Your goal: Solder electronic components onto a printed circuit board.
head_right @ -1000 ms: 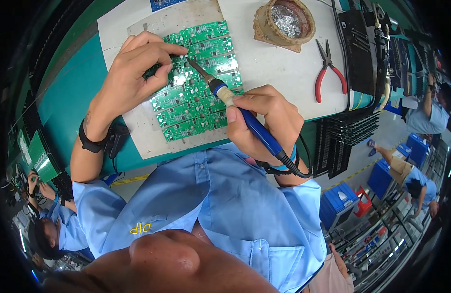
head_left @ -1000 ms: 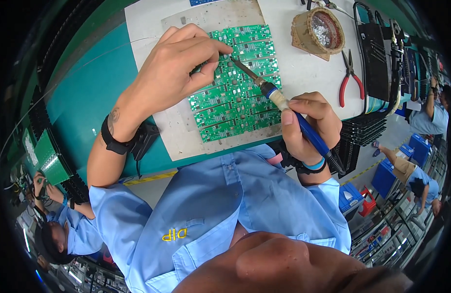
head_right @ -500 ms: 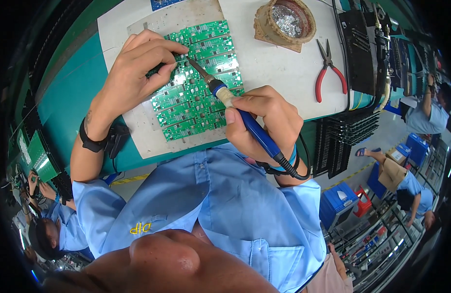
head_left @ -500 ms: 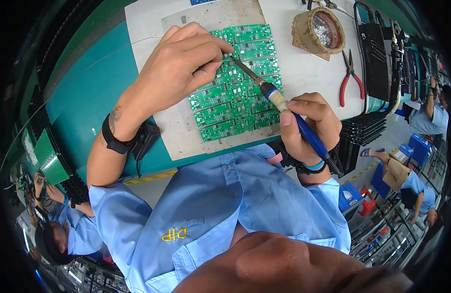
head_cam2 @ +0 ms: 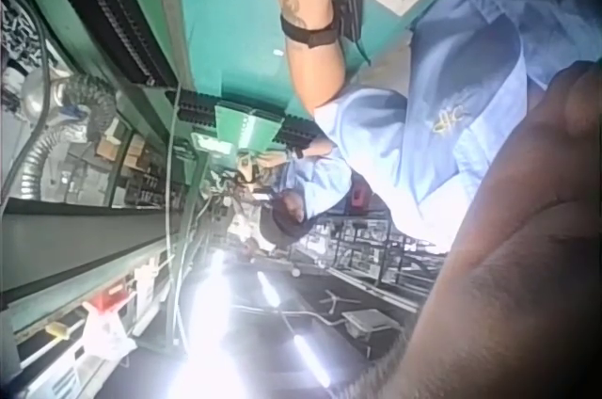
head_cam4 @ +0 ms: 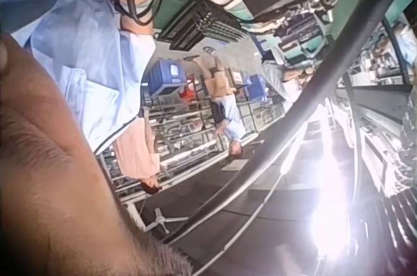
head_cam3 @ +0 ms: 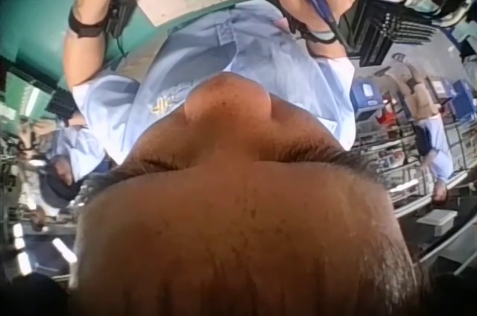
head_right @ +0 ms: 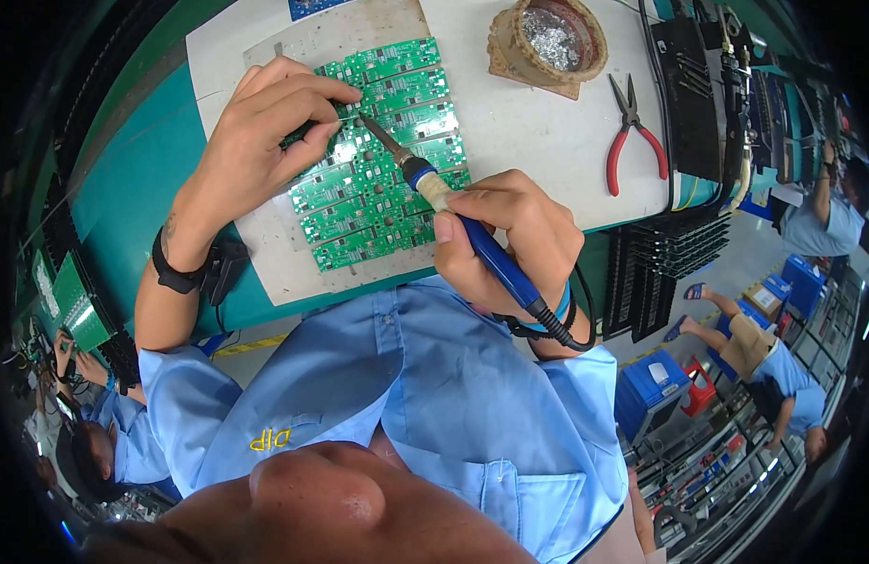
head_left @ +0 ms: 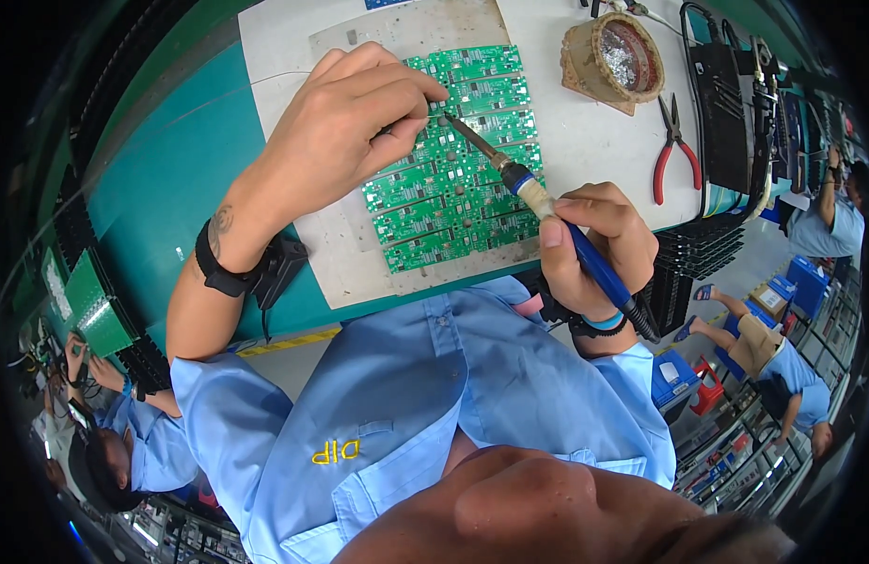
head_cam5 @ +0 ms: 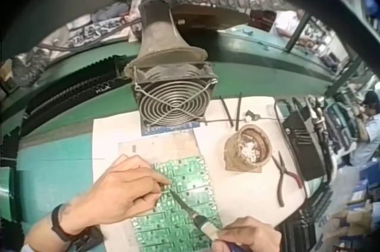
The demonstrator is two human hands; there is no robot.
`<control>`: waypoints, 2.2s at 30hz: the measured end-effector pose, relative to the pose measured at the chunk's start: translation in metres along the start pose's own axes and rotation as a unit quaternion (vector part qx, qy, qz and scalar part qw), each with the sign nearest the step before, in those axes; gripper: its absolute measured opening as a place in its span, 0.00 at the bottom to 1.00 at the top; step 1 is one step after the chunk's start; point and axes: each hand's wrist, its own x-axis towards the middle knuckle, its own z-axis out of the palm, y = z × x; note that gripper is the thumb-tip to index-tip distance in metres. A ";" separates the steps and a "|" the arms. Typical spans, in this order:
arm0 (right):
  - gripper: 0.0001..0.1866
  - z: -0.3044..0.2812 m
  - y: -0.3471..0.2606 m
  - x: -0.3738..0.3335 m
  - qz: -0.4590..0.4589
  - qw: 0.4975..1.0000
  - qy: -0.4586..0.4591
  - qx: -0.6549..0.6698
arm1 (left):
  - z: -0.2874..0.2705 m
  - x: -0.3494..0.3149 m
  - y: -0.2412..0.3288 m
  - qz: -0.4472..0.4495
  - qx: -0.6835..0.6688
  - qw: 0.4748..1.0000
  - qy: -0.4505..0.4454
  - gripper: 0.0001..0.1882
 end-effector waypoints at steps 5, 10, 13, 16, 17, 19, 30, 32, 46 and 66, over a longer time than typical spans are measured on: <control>0.10 -0.002 0.000 -0.002 0.004 1.000 -0.004 0.001 | 0.001 -0.001 0.002 -0.005 0.004 1.000 -0.007 0.05; 0.08 -0.010 -0.004 -0.009 0.003 0.999 0.038 0.005 | -0.001 0.005 0.004 0.020 -0.005 1.000 0.000 0.05; 0.08 -0.025 0.004 -0.006 0.009 0.997 0.078 -0.021 | -0.003 0.004 0.008 -0.009 0.014 1.000 -0.016 0.05; 0.13 -0.037 0.043 -0.011 -0.062 0.965 0.240 -0.081 | -0.001 0.012 0.015 -0.065 -0.011 0.997 -0.038 0.04; 0.14 -0.035 0.055 -0.011 -0.059 0.956 0.264 -0.109 | -0.005 0.009 0.010 -0.060 -0.016 0.997 -0.039 0.03; 0.15 -0.040 0.078 -0.018 -0.001 0.970 0.230 -0.080 | 0.003 0.012 0.002 -0.053 -0.036 0.998 0.012 0.03; 0.11 -0.015 0.086 -0.020 -0.100 0.922 0.374 -0.027 | 0.014 0.007 -0.086 0.096 -0.028 0.978 0.184 0.19; 0.11 -0.018 0.087 -0.025 -0.096 0.919 0.381 -0.040 | 0.010 0.017 -0.040 0.082 -0.008 0.985 0.151 0.19; 0.13 -0.012 0.092 -0.018 -0.120 0.904 0.406 -0.064 | 0.021 0.036 -0.016 0.244 -0.337 0.896 0.156 0.22; 0.13 -0.008 0.096 -0.016 -0.106 0.907 0.403 -0.066 | -0.003 0.018 0.014 0.013 0.058 0.990 0.124 0.22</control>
